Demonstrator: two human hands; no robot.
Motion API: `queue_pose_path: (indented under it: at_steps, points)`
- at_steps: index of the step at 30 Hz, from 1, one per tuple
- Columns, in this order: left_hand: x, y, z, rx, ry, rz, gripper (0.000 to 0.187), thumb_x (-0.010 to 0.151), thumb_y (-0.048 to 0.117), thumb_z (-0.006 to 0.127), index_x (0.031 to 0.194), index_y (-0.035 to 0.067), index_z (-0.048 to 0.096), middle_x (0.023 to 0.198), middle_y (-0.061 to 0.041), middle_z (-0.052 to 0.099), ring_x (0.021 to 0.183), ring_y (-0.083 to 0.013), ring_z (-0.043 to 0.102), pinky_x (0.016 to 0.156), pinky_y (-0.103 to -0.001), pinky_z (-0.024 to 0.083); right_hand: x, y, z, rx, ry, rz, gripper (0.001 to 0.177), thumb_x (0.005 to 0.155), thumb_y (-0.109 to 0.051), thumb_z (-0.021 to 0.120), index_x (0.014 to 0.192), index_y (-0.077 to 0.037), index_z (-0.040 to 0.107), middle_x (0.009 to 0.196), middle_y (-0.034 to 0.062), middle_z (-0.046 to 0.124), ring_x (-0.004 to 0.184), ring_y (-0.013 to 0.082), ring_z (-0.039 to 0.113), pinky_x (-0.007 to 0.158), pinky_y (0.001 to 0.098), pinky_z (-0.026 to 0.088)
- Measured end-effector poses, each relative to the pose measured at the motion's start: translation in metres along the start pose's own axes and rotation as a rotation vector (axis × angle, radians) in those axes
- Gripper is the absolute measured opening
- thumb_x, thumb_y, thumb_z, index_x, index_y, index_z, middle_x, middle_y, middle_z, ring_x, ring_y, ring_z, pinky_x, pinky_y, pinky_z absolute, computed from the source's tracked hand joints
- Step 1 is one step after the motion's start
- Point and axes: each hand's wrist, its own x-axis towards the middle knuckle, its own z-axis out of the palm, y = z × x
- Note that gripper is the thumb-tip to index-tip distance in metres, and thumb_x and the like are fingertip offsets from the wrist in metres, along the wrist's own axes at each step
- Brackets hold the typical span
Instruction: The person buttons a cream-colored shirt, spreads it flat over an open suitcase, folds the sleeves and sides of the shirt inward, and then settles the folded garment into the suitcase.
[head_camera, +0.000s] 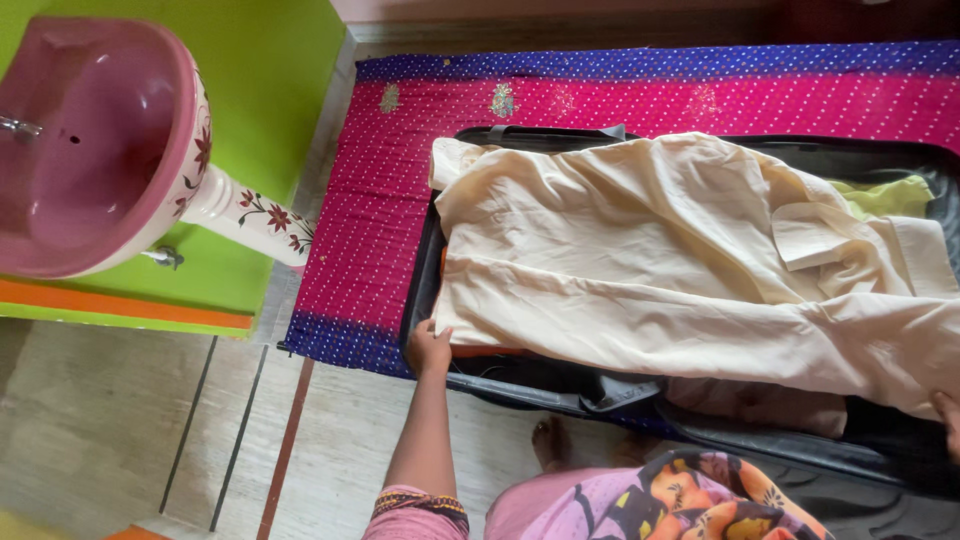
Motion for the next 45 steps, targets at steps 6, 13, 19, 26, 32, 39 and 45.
queue_pose_path:
  at_steps: [6, 13, 19, 26, 32, 39, 45]
  points:
    - [0.025, -0.015, 0.003, 0.134, 0.002, 0.068, 0.046, 0.084, 0.03, 0.082, 0.121, 0.007, 0.07, 0.117, -0.02, 0.072, 0.109, -0.0397, 0.068, 0.09, -0.047, 0.053, -0.004, -0.019, 0.014, 0.051, 0.043, -0.002, 0.032, 0.111, -0.032, 0.074, 0.115, -0.001, 0.065, 0.107, 0.0076, 0.069, 0.092, 0.0177, 0.063, 0.079, 0.0329, 0.051]
    - [0.031, -0.03, 0.002, -0.251, -0.11, 0.153, 0.031, 0.091, 0.031, 0.077, 0.103, 0.002, 0.075, 0.087, -0.013, 0.077, 0.079, -0.0219, 0.069, 0.073, -0.037, 0.054, -0.034, -0.035, -0.018, 0.148, 0.146, -0.013, 0.024, 0.112, -0.029, 0.072, 0.117, -0.005, 0.067, 0.109, 0.0041, 0.069, 0.093, 0.0138, 0.062, 0.076, 0.0296, 0.049]
    - [0.034, -0.037, -0.052, -0.031, -0.251, 0.179, 0.041, 0.095, 0.044, 0.07, 0.092, 0.003, 0.076, 0.081, -0.017, 0.073, 0.074, -0.0296, 0.067, 0.068, -0.044, 0.051, -0.044, -0.043, -0.046, 0.125, 0.158, 0.045, 0.027, 0.106, -0.028, 0.079, 0.114, -0.002, 0.075, 0.1, 0.0064, 0.07, 0.088, 0.018, 0.059, 0.076, 0.0308, 0.044]
    - [-0.005, -0.008, -0.094, 0.488, -0.317, 0.12, 0.04, 0.093, 0.05, 0.068, 0.1, 0.012, 0.078, 0.105, -0.015, 0.076, 0.099, -0.0355, 0.07, 0.083, -0.048, 0.055, -0.051, -0.04, -0.055, -0.382, 0.213, 0.098, 0.039, 0.09, -0.033, 0.088, 0.114, -0.003, 0.08, 0.105, 0.0144, 0.077, 0.094, 0.0225, 0.068, 0.085, 0.0353, 0.05]
    - [-0.041, 0.035, -0.094, 0.383, 0.0, 0.272, 0.043, 0.08, 0.034, 0.082, 0.117, 0.015, 0.07, 0.115, -0.014, 0.064, 0.107, -0.034, 0.065, 0.087, -0.044, 0.053, -0.041, -0.06, -0.038, -0.487, 0.38, -0.25, 0.033, 0.086, -0.008, 0.072, 0.118, -0.009, 0.076, 0.111, 0.013, 0.073, 0.098, 0.027, 0.07, 0.089, 0.039, 0.054]
    - [-0.084, 0.091, -0.047, 0.176, -0.048, 0.706, 0.025, 0.082, 0.014, 0.077, 0.106, 0.013, 0.071, 0.111, -0.012, 0.061, 0.11, -0.0341, 0.059, 0.094, -0.043, 0.05, 0.017, -0.133, 0.06, -0.737, 0.209, -0.718, 0.028, 0.088, -0.018, 0.076, 0.116, -0.014, 0.075, 0.116, 0.0117, 0.071, 0.112, 0.035, 0.063, 0.103, 0.0458, 0.05]
    - [-0.131, 0.139, -0.025, 0.076, -0.197, 0.795, 0.021, 0.081, 0.01, 0.075, 0.102, 0.011, 0.071, 0.107, -0.011, 0.06, 0.107, -0.0328, 0.06, 0.091, -0.044, 0.05, 0.03, -0.187, 0.125, -0.985, 0.126, -0.542, 0.07, 0.067, -0.031, 0.087, 0.13, -0.012, 0.06, 0.12, 0.0159, 0.067, 0.113, 0.037, 0.062, 0.089, 0.0463, 0.051]
